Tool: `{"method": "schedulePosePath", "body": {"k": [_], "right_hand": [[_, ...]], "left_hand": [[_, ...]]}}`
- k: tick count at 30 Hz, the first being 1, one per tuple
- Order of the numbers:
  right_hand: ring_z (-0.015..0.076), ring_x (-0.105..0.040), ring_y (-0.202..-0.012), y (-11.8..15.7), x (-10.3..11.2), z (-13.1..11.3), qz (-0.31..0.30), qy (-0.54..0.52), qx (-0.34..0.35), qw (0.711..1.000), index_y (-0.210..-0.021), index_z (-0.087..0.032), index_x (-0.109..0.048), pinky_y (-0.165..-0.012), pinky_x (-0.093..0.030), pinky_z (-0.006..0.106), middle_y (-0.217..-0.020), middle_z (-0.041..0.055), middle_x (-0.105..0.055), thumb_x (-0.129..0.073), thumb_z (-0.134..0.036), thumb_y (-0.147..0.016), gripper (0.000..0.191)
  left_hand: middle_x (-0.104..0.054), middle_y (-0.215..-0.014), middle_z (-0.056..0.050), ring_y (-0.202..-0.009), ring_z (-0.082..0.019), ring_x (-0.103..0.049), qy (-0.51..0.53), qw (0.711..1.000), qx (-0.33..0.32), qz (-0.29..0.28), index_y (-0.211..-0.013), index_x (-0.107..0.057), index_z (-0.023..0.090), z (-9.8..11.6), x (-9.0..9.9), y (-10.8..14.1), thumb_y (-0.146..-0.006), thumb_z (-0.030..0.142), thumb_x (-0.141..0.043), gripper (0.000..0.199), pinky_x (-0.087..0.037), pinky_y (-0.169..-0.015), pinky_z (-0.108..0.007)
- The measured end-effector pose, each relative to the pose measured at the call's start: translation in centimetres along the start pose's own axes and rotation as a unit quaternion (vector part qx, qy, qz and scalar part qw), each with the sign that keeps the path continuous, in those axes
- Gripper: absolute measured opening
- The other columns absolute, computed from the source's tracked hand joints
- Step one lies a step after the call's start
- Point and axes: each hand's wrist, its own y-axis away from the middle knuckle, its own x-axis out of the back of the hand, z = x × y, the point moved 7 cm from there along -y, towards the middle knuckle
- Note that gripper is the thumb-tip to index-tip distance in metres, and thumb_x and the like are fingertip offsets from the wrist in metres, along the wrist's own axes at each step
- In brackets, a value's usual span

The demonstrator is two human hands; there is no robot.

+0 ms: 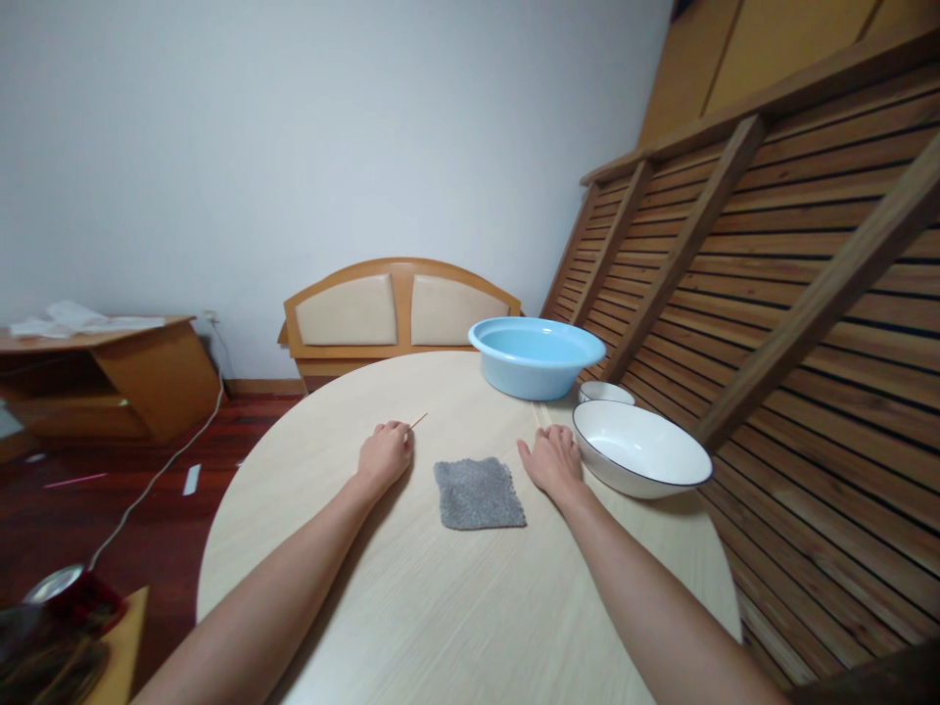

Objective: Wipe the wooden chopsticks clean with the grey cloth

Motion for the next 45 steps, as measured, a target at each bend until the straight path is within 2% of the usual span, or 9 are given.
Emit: {"method": "schedulePosePath", "body": {"k": [11,19,21,24,29,32,37,40,45], "right_hand": [[0.0370,-0.040,-0.127,-0.2,-0.5,0.5,-0.012,0.002,-0.024,1.000,-0.132,0.006,-0.056,-0.101,-0.037,0.042,-0.134,0.0276,-0.049,-0.043,-0.047,-0.099,0.064],[0.0382,-0.037,-0.131,-0.2,-0.4,0.6,0.007,-0.020,-0.014,1.000,-0.136,0.007,-0.053,-0.107,-0.034,0.044,-0.140,0.0279,-0.046,-0.045,-0.045,-0.099,0.064],[0.0358,-0.037,-0.132,-0.1,0.0,-0.2,0.028,-0.054,0.029,0.998,-0.135,0.000,-0.058,-0.109,-0.033,0.044,-0.143,0.0235,-0.047,-0.046,-0.042,-0.099,0.056],[0.0292,-0.038,-0.132,0.6,0.5,-2.8,0.024,-0.150,0.153,0.977,-0.125,-0.014,-0.068,-0.112,-0.032,0.041,-0.136,0.0142,-0.056,-0.046,-0.040,-0.100,0.043],[0.0259,-0.040,-0.132,3.3,0.5,-6.9,-0.092,-0.262,0.280,0.919,-0.125,-0.021,-0.068,-0.115,-0.031,0.042,-0.132,0.0089,-0.060,-0.052,-0.050,-0.097,0.044],[0.0241,-0.044,-0.129,4.5,0.9,-7.9,-0.125,-0.292,0.330,0.889,-0.120,-0.022,-0.069,-0.113,-0.033,0.040,-0.131,0.0086,-0.060,-0.063,-0.050,-0.091,0.041],[0.0203,-0.055,-0.113,4.6,1.4,-7.9,-0.138,-0.342,0.363,0.856,-0.104,-0.018,-0.068,-0.102,-0.042,0.033,-0.113,0.0077,-0.065,-0.067,-0.038,-0.090,0.025],[0.0193,-0.061,-0.100,4.5,1.8,-7.8,-0.132,-0.341,0.354,0.861,-0.102,-0.018,-0.066,-0.091,-0.045,0.031,-0.105,0.0061,-0.067,-0.065,-0.036,-0.090,0.022],[0.0175,-0.062,-0.089,4.1,3.7,-7.4,-0.068,-0.374,0.333,0.863,-0.095,-0.018,-0.060,-0.081,-0.044,0.028,-0.095,0.0030,-0.068,-0.066,-0.029,-0.087,0.015]], "left_hand": [[-0.063,-0.122,-0.011,-0.114,-0.024,-0.061,-0.017,0.998,0.068,-0.006,-0.116,-0.065,0.023,-1.3,0.8,0.2,-0.092,0.038,-0.027,0.048,-0.055,-0.090,-0.035],[-0.065,-0.121,-0.013,-0.111,-0.025,-0.063,-0.015,0.997,0.074,-0.022,-0.110,-0.069,0.021,-1.6,1.0,0.1,-0.090,0.029,-0.028,0.047,-0.055,-0.090,-0.033],[-0.066,-0.122,-0.012,-0.112,-0.023,-0.064,-0.010,0.997,0.074,-0.025,-0.111,-0.069,0.022,-1.6,1.0,0.1,-0.090,0.027,-0.029,0.046,-0.054,-0.091,-0.031],[-0.067,-0.122,-0.011,-0.111,-0.020,-0.064,-0.001,0.997,0.069,-0.024,-0.112,-0.070,0.022,-1.5,0.9,0.1,-0.090,0.026,-0.031,0.045,-0.052,-0.092,-0.027],[-0.069,-0.117,-0.011,-0.107,-0.020,-0.066,0.020,1.000,0.016,-0.014,-0.107,-0.072,0.023,-0.7,0.7,-0.1,-0.090,0.031,-0.035,0.042,-0.051,-0.087,-0.025],[-0.070,-0.115,-0.011,-0.103,-0.021,-0.067,0.022,0.999,0.036,-0.030,-0.103,-0.072,0.022,-1.4,0.8,-0.3,-0.088,0.038,-0.043,0.037,-0.052,-0.084,-0.025],[-0.069,-0.115,-0.015,-0.104,-0.022,-0.066,-0.002,0.998,0.016,-0.060,-0.100,-0.072,0.017,-1.8,0.5,-0.5,-0.089,0.037,-0.042,0.039,-0.052,-0.088,-0.027],[-0.067,-0.116,-0.017,-0.109,-0.021,-0.064,-0.021,0.998,-0.036,-0.049,-0.102,-0.070,0.013,-0.3,0.1,-0.4,-0.091,0.035,-0.037,0.041,-0.050,-0.094,-0.027],[-0.069,-0.111,-0.014,-0.104,-0.020,-0.064,-0.005,0.993,-0.109,-0.034,-0.107,-0.065,0.016,3.0,-0.1,0.4,-0.093,0.027,-0.033,0.037,-0.049,-0.093,-0.030]]}}
